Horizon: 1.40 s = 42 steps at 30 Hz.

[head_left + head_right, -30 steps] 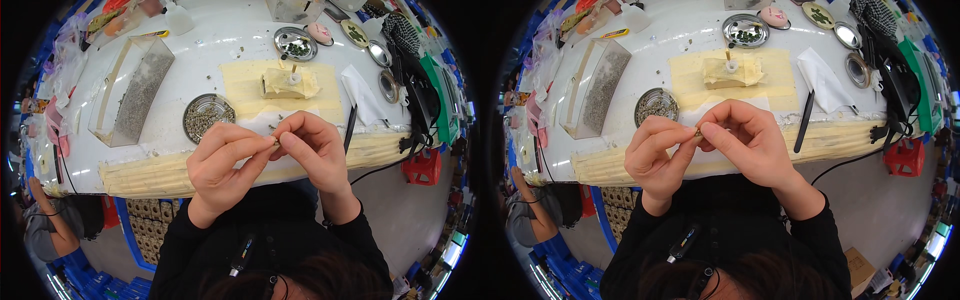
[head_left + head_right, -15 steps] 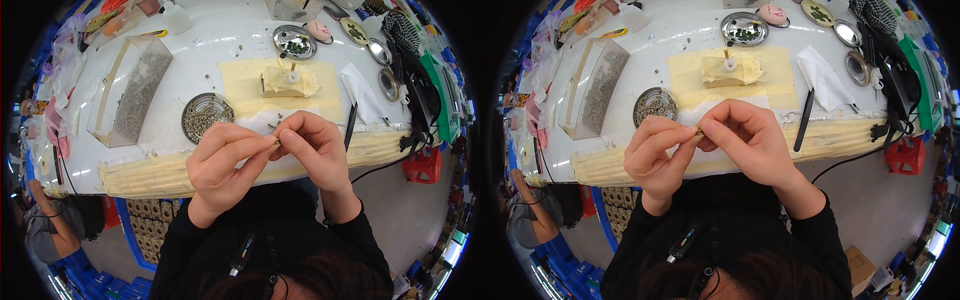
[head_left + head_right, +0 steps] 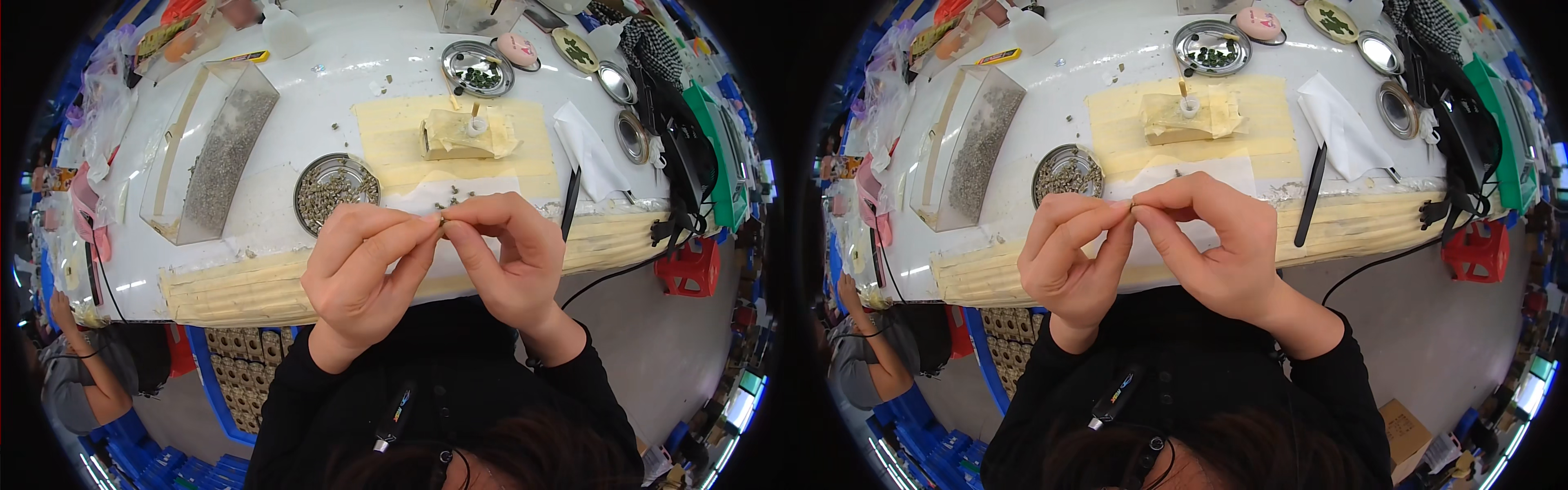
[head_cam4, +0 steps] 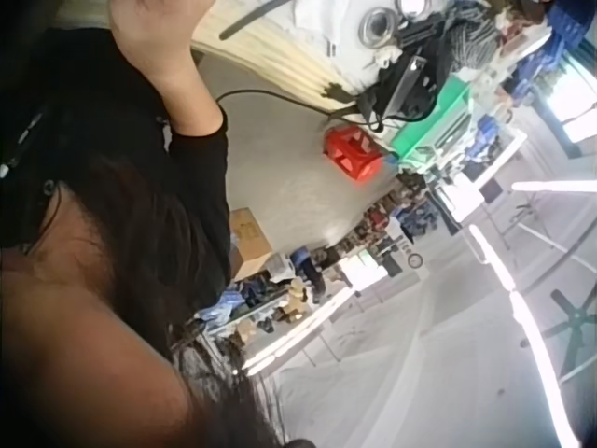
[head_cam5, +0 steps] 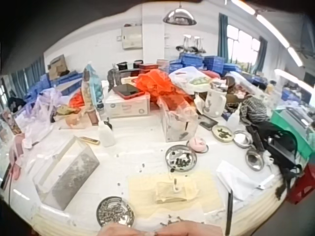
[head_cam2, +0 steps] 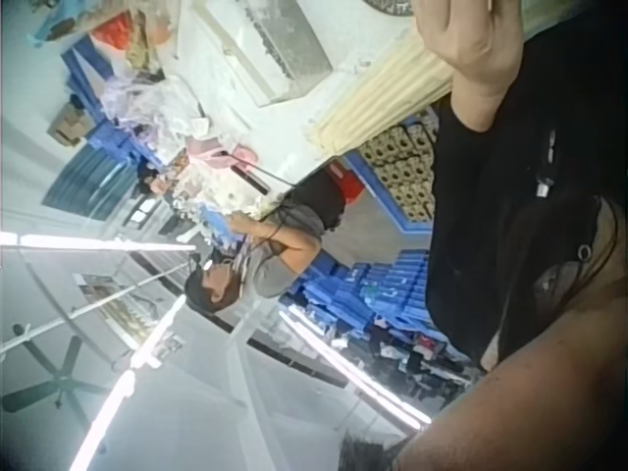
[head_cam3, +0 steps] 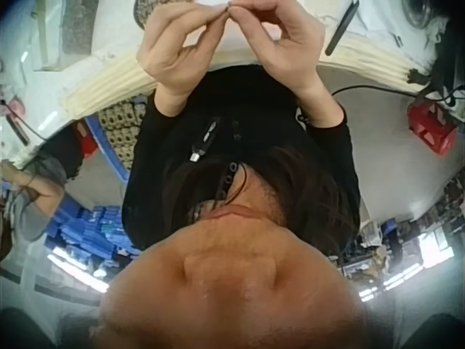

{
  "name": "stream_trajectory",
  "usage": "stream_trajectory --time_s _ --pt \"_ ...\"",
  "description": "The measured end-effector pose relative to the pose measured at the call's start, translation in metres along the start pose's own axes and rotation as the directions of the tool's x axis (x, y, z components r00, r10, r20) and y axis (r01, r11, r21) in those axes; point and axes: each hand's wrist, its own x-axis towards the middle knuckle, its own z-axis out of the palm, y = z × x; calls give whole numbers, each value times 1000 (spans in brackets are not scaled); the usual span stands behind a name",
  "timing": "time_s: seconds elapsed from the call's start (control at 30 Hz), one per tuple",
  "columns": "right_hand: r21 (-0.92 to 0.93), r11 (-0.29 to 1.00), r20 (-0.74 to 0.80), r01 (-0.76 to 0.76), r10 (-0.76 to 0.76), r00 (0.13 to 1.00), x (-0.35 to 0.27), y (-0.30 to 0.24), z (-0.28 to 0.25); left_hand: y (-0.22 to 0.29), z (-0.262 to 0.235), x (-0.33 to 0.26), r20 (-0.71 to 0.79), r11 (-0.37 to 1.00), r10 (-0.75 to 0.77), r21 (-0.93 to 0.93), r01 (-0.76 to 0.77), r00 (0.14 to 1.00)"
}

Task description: Manually assembling small toy components and screws at a factory workstation.

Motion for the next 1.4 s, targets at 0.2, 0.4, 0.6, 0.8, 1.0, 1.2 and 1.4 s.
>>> stream_trajectory --time_s 0.2,0.4,0.6,0.8,1.0,1.2,1.4 --pt "-9 1000 -19 24 -24 1000 1 3 1 2 4 0 2 995 60 75 -60 998" --pt "565 647 354 -512 371 859 4 -1 -14 -5 -7 2 120 961 -55 -262 85 991" --pt "546 716 231 -435 371 900 2 -7 -8 -2 -3 1 37 990 -16 -137 21 999" --pt "-245 940 33 236 -236 971 1 3 -2 6 3 1 15 985 105 139 -106 994" --pt "405 865 132 -295 264 955 0 -2 -4 0 -2 1 42 995 -38 -92 41 998" --pt "598 551 449 -582 371 813 9 -1 -16 -5 -10 4 148 919 -121 -357 167 982" --pt "593 593 366 -545 404 838 8 -2 -13 -3 -4 0 28 984 -70 -161 74 997"
